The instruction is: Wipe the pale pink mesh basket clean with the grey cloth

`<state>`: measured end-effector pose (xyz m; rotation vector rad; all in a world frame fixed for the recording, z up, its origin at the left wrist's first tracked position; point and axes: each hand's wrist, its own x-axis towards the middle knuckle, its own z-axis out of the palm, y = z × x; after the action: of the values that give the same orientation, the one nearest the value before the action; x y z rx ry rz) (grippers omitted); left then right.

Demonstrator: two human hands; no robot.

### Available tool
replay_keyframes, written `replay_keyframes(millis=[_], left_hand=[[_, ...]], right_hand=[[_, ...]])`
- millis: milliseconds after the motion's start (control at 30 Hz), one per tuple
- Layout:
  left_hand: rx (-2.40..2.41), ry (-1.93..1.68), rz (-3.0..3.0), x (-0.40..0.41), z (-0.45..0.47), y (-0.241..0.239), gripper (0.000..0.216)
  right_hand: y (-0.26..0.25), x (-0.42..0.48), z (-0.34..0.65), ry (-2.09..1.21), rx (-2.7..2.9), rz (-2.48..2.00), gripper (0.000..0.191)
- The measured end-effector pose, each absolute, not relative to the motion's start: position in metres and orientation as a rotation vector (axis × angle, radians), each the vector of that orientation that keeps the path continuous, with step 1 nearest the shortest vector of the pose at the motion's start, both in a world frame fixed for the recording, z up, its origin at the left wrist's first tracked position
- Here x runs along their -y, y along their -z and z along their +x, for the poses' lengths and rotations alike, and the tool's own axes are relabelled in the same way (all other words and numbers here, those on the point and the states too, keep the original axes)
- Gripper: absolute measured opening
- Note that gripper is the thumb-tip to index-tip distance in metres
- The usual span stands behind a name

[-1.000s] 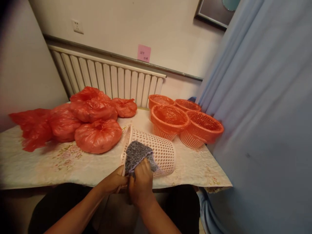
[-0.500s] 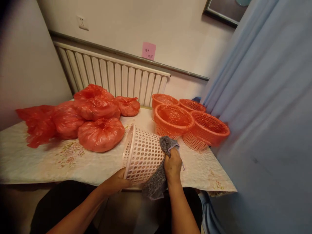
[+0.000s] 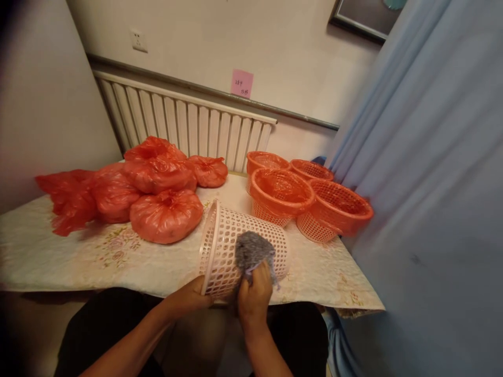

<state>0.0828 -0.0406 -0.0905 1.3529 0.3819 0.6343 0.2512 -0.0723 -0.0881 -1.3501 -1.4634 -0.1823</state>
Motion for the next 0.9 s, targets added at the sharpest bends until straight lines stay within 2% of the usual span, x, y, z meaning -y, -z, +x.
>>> replay_keyframes(millis=[167, 400, 533, 667, 900], left_hand=[[-0.485, -0.667, 1.448, 0.039, 0.08, 0.104, 0.055], [-0.505, -0.67, 1.499, 0.044, 0.08, 0.096, 0.046], [-0.477, -0.641, 1.467, 0.05, 0.081, 0.089, 0.043], [-0.493, -0.663, 1.405, 0.049, 0.083, 0.081, 0.051], [-0.57, -0.83, 0.988, 0.051, 0.102, 0.06, 0.054]], right_hand=[[0.061, 0.07, 0.214, 0.098, 1.695, -1.081, 0.05], [0.031, 0.034, 0.232, -0.016, 1.704, -1.186, 0.041], [0.034, 0.034, 0.236, 0.005, 1.702, -1.184, 0.039], [0.046, 0.047, 0.234, 0.033, 1.708, -1.158, 0.035], [0.061, 0.068, 0.238, 0.085, 1.778, -1.136, 0.044]])
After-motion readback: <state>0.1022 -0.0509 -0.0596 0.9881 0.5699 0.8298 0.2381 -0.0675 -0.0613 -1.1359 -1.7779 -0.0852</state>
